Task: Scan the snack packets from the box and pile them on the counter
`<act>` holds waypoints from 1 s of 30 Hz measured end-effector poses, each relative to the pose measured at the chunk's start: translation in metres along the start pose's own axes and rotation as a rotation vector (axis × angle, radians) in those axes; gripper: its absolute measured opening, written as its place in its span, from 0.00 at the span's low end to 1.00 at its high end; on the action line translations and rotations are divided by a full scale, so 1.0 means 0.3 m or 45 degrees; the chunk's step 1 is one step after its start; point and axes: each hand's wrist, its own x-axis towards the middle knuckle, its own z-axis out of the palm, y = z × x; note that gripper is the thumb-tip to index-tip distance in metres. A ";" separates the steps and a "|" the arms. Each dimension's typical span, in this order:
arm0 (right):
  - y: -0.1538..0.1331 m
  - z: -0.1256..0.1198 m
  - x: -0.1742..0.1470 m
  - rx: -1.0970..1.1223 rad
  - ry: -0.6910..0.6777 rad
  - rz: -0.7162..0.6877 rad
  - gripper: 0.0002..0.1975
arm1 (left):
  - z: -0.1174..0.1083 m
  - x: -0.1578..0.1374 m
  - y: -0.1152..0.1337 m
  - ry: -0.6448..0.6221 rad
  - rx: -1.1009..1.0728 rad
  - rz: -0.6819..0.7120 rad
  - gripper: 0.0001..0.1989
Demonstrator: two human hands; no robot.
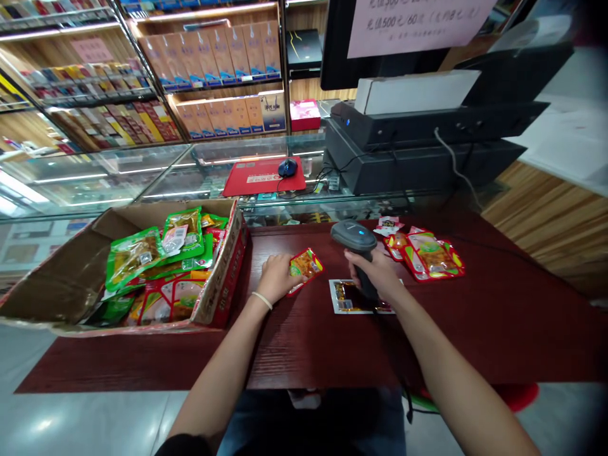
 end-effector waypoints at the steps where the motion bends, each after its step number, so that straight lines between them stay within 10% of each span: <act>1: 0.002 0.001 0.000 -0.001 -0.002 0.000 0.17 | -0.002 -0.004 -0.002 0.011 -0.077 -0.027 0.22; 11: 0.001 0.033 -0.011 0.064 0.149 -0.025 0.19 | 0.021 0.016 0.029 0.272 -1.779 -0.250 0.19; 30: -0.018 0.079 -0.060 -0.178 -0.142 0.042 0.19 | 0.049 0.023 0.033 0.387 -1.961 -0.334 0.20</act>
